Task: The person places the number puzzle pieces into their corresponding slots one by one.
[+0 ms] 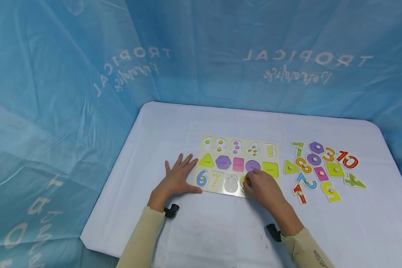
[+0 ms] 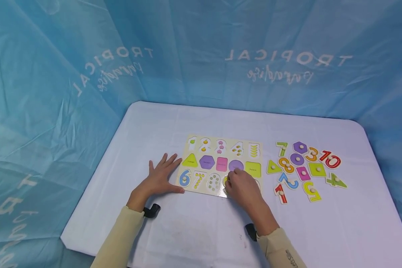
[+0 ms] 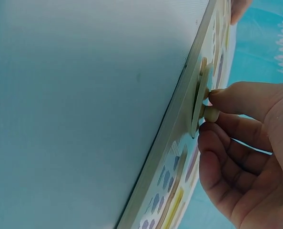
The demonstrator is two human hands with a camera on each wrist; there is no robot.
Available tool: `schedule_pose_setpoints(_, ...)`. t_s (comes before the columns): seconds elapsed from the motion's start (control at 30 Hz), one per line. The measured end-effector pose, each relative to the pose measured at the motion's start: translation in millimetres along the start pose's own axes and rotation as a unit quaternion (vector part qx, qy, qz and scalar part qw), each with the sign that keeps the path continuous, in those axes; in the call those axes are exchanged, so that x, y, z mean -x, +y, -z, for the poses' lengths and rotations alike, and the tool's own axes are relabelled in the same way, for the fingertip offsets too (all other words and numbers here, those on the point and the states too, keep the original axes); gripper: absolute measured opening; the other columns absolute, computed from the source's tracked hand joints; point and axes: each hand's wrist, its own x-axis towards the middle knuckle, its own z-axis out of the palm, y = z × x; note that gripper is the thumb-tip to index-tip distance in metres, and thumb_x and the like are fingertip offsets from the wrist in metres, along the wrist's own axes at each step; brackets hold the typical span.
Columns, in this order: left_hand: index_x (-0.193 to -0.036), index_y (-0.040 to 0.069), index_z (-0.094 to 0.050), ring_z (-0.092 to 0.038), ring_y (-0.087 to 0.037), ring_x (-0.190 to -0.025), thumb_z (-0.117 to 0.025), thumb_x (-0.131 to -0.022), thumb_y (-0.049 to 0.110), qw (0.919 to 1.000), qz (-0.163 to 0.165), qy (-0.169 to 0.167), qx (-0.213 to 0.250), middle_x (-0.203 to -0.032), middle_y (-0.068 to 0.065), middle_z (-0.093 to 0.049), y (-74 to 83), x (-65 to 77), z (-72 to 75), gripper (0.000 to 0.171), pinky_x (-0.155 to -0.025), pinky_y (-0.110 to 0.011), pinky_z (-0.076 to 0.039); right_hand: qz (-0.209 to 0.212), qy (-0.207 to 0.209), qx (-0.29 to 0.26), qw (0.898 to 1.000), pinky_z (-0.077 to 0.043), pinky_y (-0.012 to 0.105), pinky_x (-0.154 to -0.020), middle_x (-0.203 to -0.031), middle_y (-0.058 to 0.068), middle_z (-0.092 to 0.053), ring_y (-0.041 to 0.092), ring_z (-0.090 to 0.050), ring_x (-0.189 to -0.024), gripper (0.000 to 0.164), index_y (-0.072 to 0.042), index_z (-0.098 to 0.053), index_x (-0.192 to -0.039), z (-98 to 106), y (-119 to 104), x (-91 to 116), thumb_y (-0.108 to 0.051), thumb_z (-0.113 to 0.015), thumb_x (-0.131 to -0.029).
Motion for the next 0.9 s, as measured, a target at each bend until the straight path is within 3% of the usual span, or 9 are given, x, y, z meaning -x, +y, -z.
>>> schedule_pose_setpoints(0.5, -0.153, 0.029, -0.026, 0.004, -0.027, -0.146, -0.075, -0.059, 0.073, 0.9999, -0.007, -0.003, -0.011, -0.16, 0.005, -0.012, 0.2, -4.1, -0.2, 0.115, -0.104, -0.07, 0.007, -0.024, 0.016, 0.009, 1.0, -0.039, 0.029, -0.056, -0.065, -0.002, -0.043, 0.015, -0.043, -0.06, 0.014, -0.005, -0.065, -0.08, -2.4, -1.4, 3.5, -0.017, -0.073, -0.082)
schedule_pose_setpoints(0.9, -0.153, 0.028, -0.027, 0.004, -0.028, -0.146, -0.077, -0.059, 0.07, 1.0, -0.003, -0.007, -0.002, -0.16, 0.004, -0.013, -1.1, -1.7, -0.7, 0.114, -0.103, -0.071, 0.007, 0.001, -0.027, -0.014, 1.0, -0.042, 0.031, -0.063, -0.075, -0.004, -0.049, 0.015, -0.046, -0.067, 0.02, -0.006, -0.07, -0.096, 2.9, 4.0, 7.0, -0.022, -0.07, -0.084)
